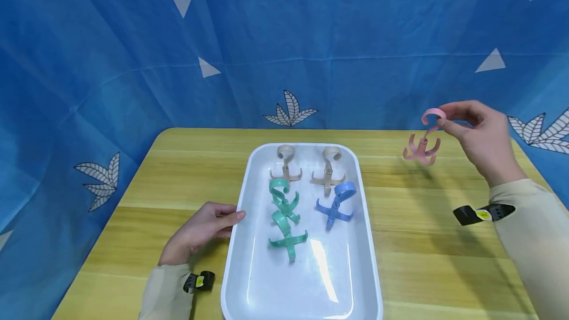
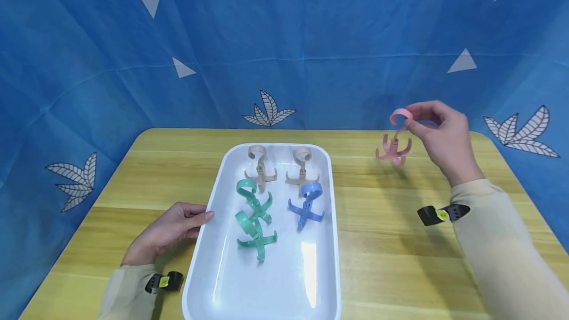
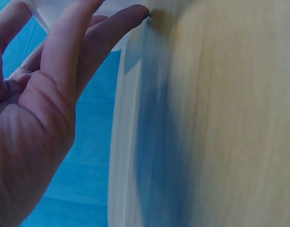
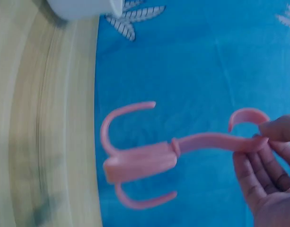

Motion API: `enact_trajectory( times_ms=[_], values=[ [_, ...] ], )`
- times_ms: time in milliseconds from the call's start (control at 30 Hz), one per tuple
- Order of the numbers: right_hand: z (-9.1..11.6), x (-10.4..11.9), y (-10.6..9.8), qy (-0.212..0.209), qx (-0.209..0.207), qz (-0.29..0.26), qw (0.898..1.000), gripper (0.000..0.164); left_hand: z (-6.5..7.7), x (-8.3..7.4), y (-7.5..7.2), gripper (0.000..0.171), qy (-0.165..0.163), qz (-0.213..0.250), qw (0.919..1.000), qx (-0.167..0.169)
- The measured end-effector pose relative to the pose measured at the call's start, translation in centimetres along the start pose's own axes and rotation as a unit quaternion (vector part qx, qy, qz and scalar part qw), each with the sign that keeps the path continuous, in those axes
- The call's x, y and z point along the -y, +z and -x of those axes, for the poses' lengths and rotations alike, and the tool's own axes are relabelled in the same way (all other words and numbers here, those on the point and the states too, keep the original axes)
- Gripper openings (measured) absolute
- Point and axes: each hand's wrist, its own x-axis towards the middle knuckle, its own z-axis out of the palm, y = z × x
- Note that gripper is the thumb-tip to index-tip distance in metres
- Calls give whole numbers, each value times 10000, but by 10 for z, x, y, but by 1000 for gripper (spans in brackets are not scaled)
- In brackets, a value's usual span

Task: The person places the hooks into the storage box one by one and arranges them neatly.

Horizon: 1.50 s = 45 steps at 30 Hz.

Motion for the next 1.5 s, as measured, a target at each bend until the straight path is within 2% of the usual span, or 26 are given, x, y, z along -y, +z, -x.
enact_trajectory(
  times_ms=[200, 400, 667, 767, 933, 1067, 1267, 1500],
  values=[
    [23, 12, 0, -36, 16, 192, 9998, 34, 1, -1, 0, 53, -14, 2, 10000, -1],
    [43, 23, 2, -173, 74, 125, 9997, 30, 2, -1, 1, 52, -32, 57, 10000, -50],
    [65, 24, 4, -208, 232, 96, 9995, 29, 0, -2, 1, 52, -3, 20, 10000, 1],
    [71, 25, 5, -422, 304, -103, 9986, 27, -1, -2, 0, 52, 15, -38, 10000, -10],
    [81, 28, 12, -1030, 590, -442, 9919, 25, 1, -1, -1, 52, 46, -101, 9999, -48],
    [88, 33, 13, -1332, 735, -369, 9877, 26, 0, 0, 1, 53, 5, -41, 10000, -21],
    [101, 42, 11, -1449, 783, -27, 9863, 26, -3, 3, 4, 52, 32, 3, 10000, 26],
    [115, 58, 15, -1597, 850, 67, 9835, 32, 0, 2, 0, 52, 43, -39, 10000, 23]
  ],
)
